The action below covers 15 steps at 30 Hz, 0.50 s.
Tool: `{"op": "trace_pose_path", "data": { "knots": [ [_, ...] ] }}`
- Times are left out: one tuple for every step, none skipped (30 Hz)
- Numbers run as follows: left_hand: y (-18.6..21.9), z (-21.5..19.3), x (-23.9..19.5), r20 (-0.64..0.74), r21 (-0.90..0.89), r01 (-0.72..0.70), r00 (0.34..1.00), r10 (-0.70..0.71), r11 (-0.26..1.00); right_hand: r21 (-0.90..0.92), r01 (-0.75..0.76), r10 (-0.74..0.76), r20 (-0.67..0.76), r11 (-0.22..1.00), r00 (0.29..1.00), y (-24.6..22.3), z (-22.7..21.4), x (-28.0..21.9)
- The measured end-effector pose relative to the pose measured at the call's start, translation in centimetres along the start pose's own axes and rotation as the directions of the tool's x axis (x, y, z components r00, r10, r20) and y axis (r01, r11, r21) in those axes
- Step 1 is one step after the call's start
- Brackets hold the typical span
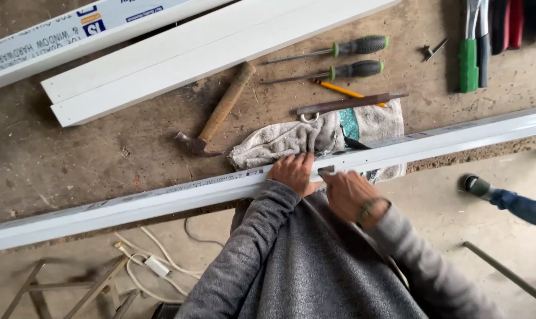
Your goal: Filing a rectangular slot in an aluminum window frame profile using a hand file to smooth the edges.
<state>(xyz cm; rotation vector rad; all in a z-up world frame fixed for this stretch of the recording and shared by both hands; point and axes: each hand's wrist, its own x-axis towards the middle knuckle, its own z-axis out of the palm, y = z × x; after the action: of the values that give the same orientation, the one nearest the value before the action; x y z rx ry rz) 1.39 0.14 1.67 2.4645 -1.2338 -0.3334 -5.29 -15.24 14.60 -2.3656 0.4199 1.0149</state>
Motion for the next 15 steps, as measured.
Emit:
{"op": "trace_pose_path", "data": {
  "knots": [
    [0.2,-0.3,0.2,-0.03,0.007,0.011,0.999,-0.011,1.0,0.023,-0.055,0.054,0.052,0.998,0.997,-1.3,-1.8,-2.1],
    [0.5,-0.7,-0.1,-0.057,0.014,0.038,0.998,-0.038,0.999,0.039,-0.102,0.097,0.117,0.994,0.988,-2.8,-3.5,-4.1],
    [0.4,-0.5,0.2,-0.061,0.008,0.05,0.997,-0.049,0.999,0.027,-0.099,0.095,0.122,0.995,0.988,-3.1,-3.7,-3.4],
    [0.4,-0.4,0.1,-0.07,-0.004,0.037,0.997,-0.037,0.999,0.017,-0.122,0.119,0.115,0.992,0.986,-3.6,-3.4,-2.9],
    [0.4,-0.4,0.1,-0.08,-0.015,0.024,0.997,-0.025,1.0,0.007,-0.144,0.143,0.107,0.989,0.984,-3.9,-3.2,-2.5],
    [0.2,0.0,0.2,-0.087,-0.017,0.012,0.996,-0.014,1.0,0.008,-0.151,0.15,0.096,0.988,0.984,-3.0,-2.3,-1.5],
    [0.1,0.3,0.3,-0.094,0.003,0.006,0.996,-0.006,1.0,-0.009,-0.124,0.124,0.085,0.992,0.989,-2.0,-1.5,-0.4],
    [0.2,0.8,0.0,-0.095,0.017,0.005,0.995,-0.003,1.0,-0.027,-0.099,0.101,0.085,0.995,0.991,-1.1,-0.4,0.4],
    [0.7,0.1,0.1,-0.095,0.01,-0.002,0.995,0.003,1.0,-0.027,-0.109,0.11,0.083,0.994,0.99,-1.9,-1.8,-1.6],
    [0.7,-0.7,0.3,-0.043,-0.021,0.014,0.999,-0.015,1.0,0.009,-0.151,0.15,0.072,0.989,0.986,-3.0,-3.4,-3.0],
    [0.6,-1.6,0.4,0.009,-0.051,0.031,0.999,-0.031,0.998,0.044,-0.192,0.189,0.062,0.98,0.98,-4.0,-4.9,-4.5],
    [0.3,-1.6,-0.1,0.015,-0.05,0.028,1.0,-0.027,0.998,0.051,-0.195,0.192,0.064,0.979,0.979,-3.1,-2.7,-2.0],
    [0.1,-1.6,-0.4,0.016,-0.04,0.009,1.0,-0.009,0.999,0.025,-0.156,0.154,0.076,0.987,0.985,-2.0,-0.5,0.5],
    [0.2,-1.4,0.0,0.011,-0.036,-0.019,1.0,0.02,0.999,-0.003,-0.126,0.126,0.079,0.992,0.989,-0.4,1.1,2.9],
    [0.5,-0.7,0.3,0.009,-0.041,-0.033,0.999,0.034,0.999,0.001,-0.138,0.138,0.071,0.99,0.988,-2.3,-2.0,0.5]
  ]
}}
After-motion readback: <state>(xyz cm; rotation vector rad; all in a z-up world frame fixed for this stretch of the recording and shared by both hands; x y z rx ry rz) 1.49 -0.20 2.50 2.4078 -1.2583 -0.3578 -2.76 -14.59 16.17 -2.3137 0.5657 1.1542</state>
